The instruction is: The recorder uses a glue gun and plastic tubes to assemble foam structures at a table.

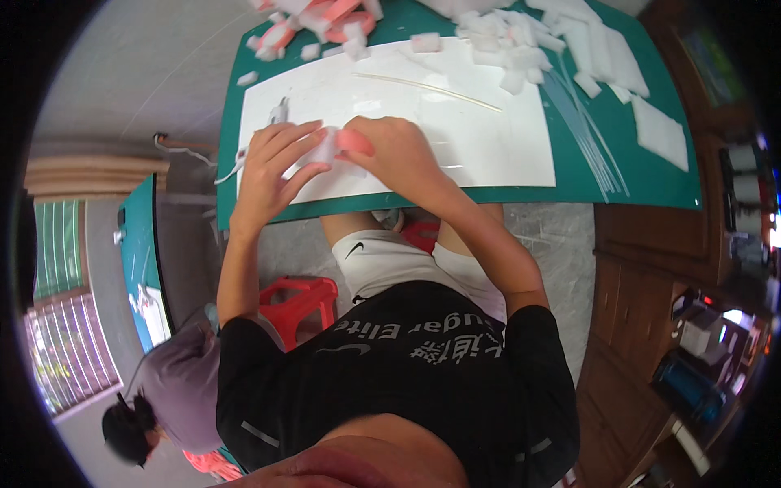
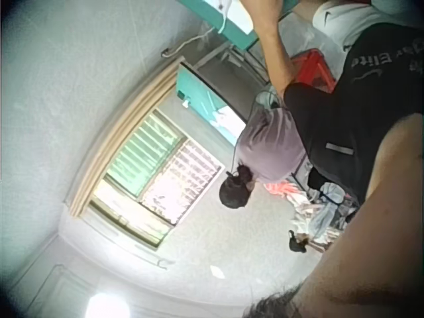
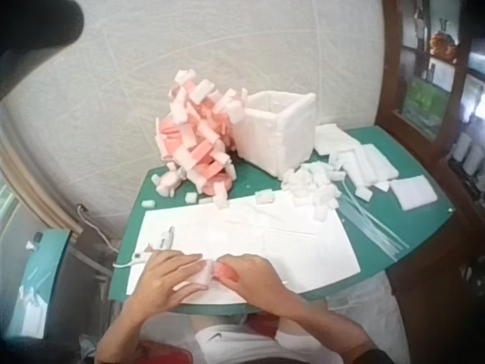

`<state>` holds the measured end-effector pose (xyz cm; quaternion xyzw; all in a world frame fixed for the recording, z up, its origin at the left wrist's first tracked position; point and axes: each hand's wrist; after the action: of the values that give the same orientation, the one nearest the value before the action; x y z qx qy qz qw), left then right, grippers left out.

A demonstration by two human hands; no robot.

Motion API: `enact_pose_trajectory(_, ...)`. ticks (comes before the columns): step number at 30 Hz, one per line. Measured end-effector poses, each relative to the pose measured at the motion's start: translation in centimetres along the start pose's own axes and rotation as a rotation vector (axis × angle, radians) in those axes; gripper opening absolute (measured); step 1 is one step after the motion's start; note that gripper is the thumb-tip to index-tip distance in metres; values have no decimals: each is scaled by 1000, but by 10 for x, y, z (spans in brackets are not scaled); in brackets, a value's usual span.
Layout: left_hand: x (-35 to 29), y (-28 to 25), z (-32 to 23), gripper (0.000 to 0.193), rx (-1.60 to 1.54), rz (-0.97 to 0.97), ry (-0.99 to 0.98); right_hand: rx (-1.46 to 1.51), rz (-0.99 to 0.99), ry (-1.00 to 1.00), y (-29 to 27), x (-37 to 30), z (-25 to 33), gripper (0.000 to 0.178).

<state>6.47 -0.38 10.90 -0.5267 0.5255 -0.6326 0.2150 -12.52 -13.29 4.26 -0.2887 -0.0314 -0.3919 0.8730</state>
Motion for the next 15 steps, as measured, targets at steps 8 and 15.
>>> enact_pose_trajectory(8, -8, 7, 6, 39, -3, 67, 16, -163, -50, -63, 20, 3, -15, 21)
enact_pose_trajectory(15, -2, 16, 13, 36, -47, 60, 156, -125, -91, -41, 9, -8, -12, 29)
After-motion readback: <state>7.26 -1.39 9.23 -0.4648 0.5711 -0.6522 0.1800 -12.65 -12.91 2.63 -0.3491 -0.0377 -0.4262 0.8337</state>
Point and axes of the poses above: each hand's wrist, its own x-axis towards the middle knuckle, its own y-axis out of the palm, z = x × y, and after that the axes turned 10 degrees about y, right-handed
